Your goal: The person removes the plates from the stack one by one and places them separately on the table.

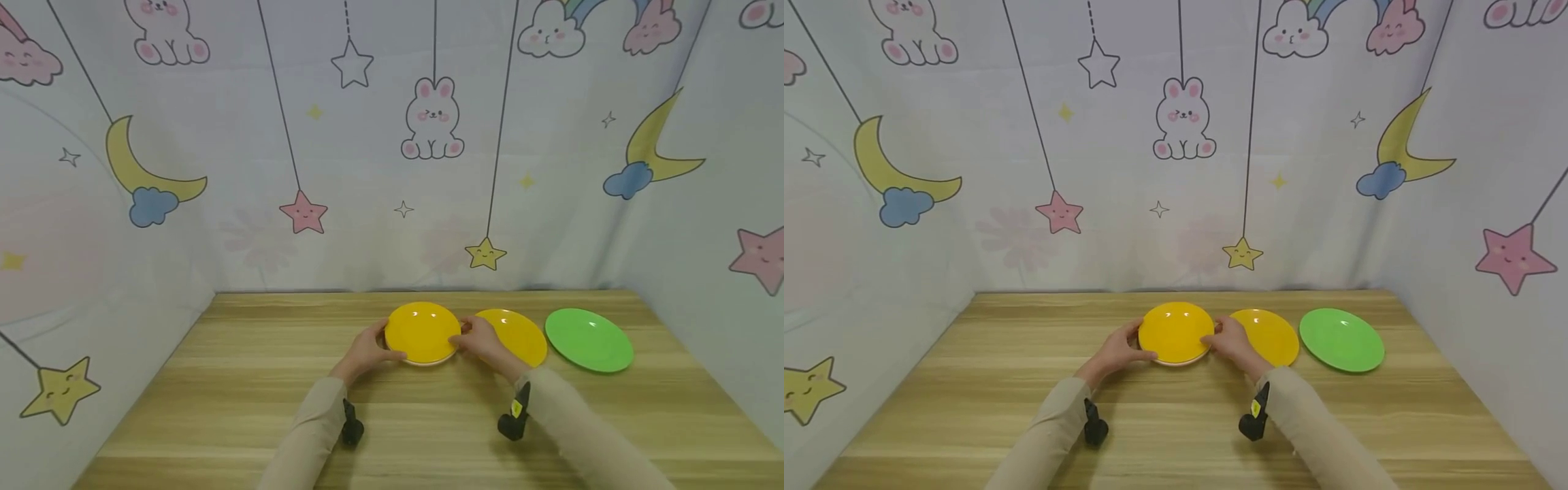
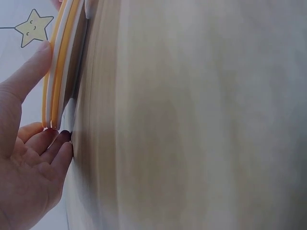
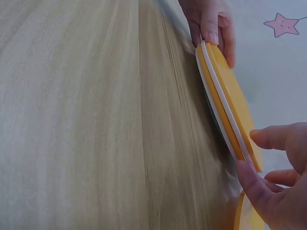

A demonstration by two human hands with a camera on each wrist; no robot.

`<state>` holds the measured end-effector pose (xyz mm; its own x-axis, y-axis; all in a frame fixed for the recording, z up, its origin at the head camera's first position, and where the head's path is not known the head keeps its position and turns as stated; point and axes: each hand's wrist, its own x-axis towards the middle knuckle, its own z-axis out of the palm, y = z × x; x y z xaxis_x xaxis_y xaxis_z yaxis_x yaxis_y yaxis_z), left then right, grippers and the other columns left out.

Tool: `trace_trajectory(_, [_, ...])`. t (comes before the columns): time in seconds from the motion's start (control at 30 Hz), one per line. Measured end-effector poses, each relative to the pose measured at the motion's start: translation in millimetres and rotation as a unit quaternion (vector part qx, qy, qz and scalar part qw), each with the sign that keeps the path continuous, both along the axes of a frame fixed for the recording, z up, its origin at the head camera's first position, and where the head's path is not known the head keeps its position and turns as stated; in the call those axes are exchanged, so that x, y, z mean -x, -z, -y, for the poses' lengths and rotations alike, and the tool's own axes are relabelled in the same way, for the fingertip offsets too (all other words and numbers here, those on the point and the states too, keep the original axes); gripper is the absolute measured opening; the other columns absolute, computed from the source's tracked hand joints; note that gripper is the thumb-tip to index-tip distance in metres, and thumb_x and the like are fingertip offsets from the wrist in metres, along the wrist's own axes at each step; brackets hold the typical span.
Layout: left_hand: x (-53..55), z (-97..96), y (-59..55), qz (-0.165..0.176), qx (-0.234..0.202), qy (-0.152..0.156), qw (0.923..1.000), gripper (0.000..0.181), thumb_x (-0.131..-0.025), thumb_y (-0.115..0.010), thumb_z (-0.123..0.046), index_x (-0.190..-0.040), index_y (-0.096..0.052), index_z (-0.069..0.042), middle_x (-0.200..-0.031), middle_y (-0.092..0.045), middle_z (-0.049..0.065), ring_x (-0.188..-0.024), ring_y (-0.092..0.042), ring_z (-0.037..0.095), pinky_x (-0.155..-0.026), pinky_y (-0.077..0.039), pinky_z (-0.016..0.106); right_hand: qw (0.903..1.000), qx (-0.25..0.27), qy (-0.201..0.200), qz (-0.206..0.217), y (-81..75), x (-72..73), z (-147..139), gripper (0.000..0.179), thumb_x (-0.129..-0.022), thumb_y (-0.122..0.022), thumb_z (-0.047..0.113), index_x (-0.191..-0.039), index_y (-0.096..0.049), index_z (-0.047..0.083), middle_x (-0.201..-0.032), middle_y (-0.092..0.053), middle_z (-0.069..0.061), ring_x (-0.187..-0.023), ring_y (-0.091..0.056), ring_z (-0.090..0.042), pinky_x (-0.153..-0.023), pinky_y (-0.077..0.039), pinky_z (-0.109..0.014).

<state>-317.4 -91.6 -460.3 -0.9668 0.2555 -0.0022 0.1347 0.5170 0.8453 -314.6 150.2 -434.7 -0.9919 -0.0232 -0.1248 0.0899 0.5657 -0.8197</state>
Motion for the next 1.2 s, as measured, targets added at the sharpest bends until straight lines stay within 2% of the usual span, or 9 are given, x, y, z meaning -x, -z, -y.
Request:
trace_trajectory(0.17, [-1.2,-0.7,-1.5,0.003,0.005,-0.002,1.0,0.093,-0.067,-0.08,-0.03,-0.139,-0.031,0.001,-0.141,-0.036,0.016,-0.13,-0.032,0.029,-0.108,-0.027,0.041,0.9997,-0.02,0.006,-0.013,2.2,1.6,1.9,0.054,-0.075,-0.072,0.011,-0.122,-0.051,-0.006,-0.104,-0.058,-0.018,-0.074,-0.057,-0.019,-0.057,-0.054,-0.025])
trace_trajectory(0.37, [-1.2,-0.4,-1.9,-0.001,0.015,-0.001,0.9999,0.092,-0.067,-0.08,-0.031,-0.139,-0.032,0.001,-0.141,-0.037,0.016,-0.13,-0.033,0.029,-0.107,-0.028,0.041,0.9953,-0.071,-0.004,-0.066,5.9,4.0,5.8,0.047,-0.072,-0.076,0.015,-0.11,-0.06,-0.006,-0.086,-0.063,-0.01,-0.066,-0.052,-0.016,-0.055,-0.048,-0.022])
trace_trajectory(0.43, [-1.0,-0.4,-2.0,-0.001,0.016,0.0,0.9999,0.092,-0.067,-0.08,-0.031,-0.139,-0.032,0.002,-0.141,-0.036,0.017,-0.13,-0.033,0.029,-0.107,-0.028,0.041,0.9945,-0.078,-0.002,-0.07,6.5,4.3,6.8,0.047,-0.071,-0.077,0.016,-0.11,-0.061,-0.006,-0.085,-0.062,-0.009,-0.065,-0.052,-0.015,-0.054,-0.047,-0.022])
trace_trajectory(0.7, [-0.2,-0.5,-1.7,-0.006,0.028,-0.001,0.9996,0.092,-0.067,-0.08,-0.033,-0.138,-0.033,0.002,-0.141,-0.037,0.017,-0.13,-0.032,0.03,-0.107,-0.028,0.042,0.9957,-0.073,0.004,-0.057,6.2,4.8,7.1,0.049,-0.074,-0.074,0.013,-0.115,-0.057,-0.007,-0.09,-0.063,-0.013,-0.058,-0.053,-0.013,-0.05,-0.05,-0.023])
trace_trajectory(0.83, [-1.2,-0.2,-1.9,-0.012,0.029,-0.001,0.9995,0.092,-0.067,-0.08,-0.032,-0.137,-0.034,0.003,-0.14,-0.036,0.018,-0.13,-0.033,0.031,-0.107,-0.029,0.042,0.9974,-0.051,0.004,-0.05,6.0,4.4,6.0,0.05,-0.075,-0.073,0.01,-0.118,-0.055,-0.008,-0.095,-0.063,-0.016,-0.059,-0.054,-0.013,-0.05,-0.051,-0.024])
trace_trajectory(1.03, [-1.2,0.3,0.1,-0.029,0.026,0.005,0.9992,0.091,-0.066,-0.081,-0.031,-0.136,-0.036,0.005,-0.139,-0.038,0.019,-0.129,-0.035,0.031,-0.106,-0.029,0.042,0.9989,-0.023,0.003,-0.04,9.7,4.2,2.0,0.052,-0.076,-0.072,0.008,-0.122,-0.052,-0.008,-0.11,-0.058,-0.023,-0.06,-0.055,-0.014,-0.051,-0.052,-0.024])
trace_trajectory(1.2, [-0.5,0.2,-0.3,-0.03,0.024,0.006,0.9993,0.09,-0.066,-0.081,-0.031,-0.135,-0.036,0.005,-0.138,-0.04,0.019,-0.128,-0.036,0.031,-0.106,-0.029,0.042,0.9996,0.002,0.007,-0.028,5.5,2.0,-0.5,0.053,-0.076,-0.071,0.008,-0.124,-0.051,-0.006,-0.115,-0.054,-0.022,-0.056,-0.053,-0.013,-0.052,-0.052,-0.024])
